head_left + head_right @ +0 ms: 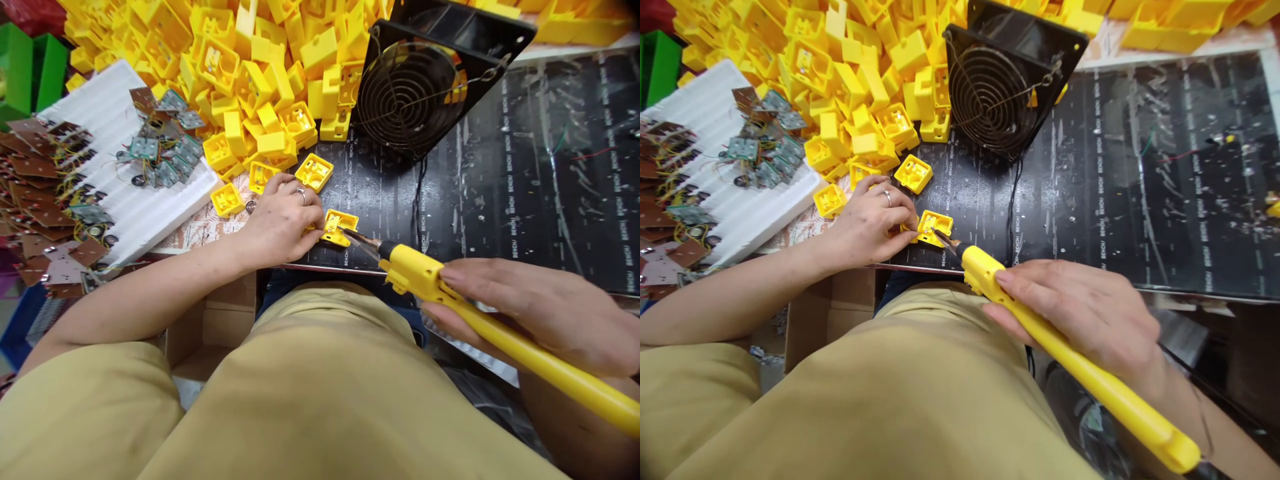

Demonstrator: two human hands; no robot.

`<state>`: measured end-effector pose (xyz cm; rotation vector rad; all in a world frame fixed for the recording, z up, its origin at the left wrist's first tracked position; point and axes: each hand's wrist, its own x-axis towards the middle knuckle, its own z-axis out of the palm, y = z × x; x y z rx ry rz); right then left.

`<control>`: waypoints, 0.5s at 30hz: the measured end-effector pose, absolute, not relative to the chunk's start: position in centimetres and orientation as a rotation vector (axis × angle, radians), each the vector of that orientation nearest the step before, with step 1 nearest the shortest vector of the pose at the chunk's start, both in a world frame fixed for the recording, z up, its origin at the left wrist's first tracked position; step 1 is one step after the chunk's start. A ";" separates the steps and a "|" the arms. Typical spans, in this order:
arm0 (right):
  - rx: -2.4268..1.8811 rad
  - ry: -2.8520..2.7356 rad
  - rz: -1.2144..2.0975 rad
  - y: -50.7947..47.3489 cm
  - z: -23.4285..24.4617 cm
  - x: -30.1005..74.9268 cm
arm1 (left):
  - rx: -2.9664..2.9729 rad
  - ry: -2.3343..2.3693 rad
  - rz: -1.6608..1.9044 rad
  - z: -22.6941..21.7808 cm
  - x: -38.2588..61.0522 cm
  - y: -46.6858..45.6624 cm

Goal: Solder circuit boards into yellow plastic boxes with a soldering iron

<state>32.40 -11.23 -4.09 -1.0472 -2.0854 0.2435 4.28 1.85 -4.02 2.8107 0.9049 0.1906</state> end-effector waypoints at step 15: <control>-0.897 -2.233 0.188 -9.9 -2.1 31.2 | 2.831 0.979 0.007 -3.5 5.6 2.0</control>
